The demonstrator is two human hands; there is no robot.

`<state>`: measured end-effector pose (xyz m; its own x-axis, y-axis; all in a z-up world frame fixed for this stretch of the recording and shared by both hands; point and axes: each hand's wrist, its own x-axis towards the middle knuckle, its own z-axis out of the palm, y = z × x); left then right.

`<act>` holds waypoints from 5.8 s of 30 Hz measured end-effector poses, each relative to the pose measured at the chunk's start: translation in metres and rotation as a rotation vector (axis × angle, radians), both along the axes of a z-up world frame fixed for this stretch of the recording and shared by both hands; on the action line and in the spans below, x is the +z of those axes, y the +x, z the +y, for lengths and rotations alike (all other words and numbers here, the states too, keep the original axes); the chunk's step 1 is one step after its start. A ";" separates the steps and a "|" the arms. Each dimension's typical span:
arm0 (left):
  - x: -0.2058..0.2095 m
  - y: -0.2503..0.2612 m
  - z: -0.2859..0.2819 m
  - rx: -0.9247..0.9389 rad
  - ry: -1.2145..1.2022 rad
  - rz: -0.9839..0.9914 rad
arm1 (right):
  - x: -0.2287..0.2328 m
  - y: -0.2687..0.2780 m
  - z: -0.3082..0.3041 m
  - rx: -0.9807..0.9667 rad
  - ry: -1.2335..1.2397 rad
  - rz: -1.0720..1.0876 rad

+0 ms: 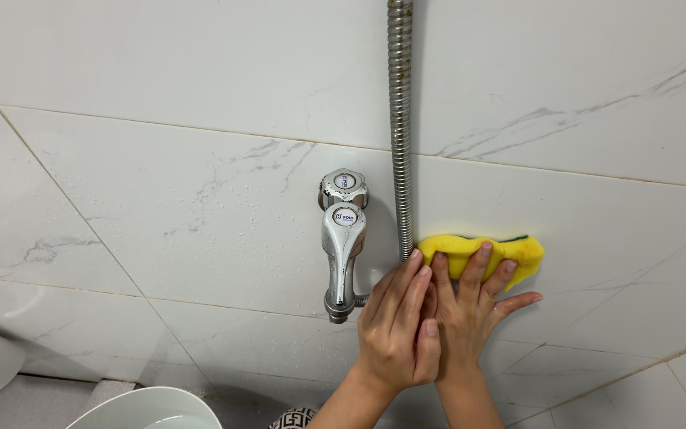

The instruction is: The person scrubs white marble-patterned bathroom wall tiles using a yellow sponge with a green scouring side. They repeatedly dip the sponge into a small white bowl of water and wipe the tiles around a shower faucet and along the grout lines.

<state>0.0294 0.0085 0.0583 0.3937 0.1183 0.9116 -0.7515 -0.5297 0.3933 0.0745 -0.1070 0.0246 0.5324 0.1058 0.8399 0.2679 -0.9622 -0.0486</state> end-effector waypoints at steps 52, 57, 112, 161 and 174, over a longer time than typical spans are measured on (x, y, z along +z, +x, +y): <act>-0.008 -0.044 0.028 -0.112 -0.137 0.078 | -0.051 -0.001 0.024 0.245 -0.187 -0.059; -0.005 -0.026 0.015 -0.093 -0.112 0.093 | -0.077 -0.004 -0.005 0.078 -0.186 0.101; -0.060 0.006 0.104 0.154 0.374 0.169 | -0.125 0.027 0.120 -0.196 -0.398 -0.162; -0.183 -0.052 0.121 0.322 0.306 0.385 | -0.215 -0.032 0.128 0.115 -0.314 0.110; -0.050 -0.027 0.177 0.347 0.177 0.350 | -0.058 -0.004 0.202 0.085 -0.311 0.106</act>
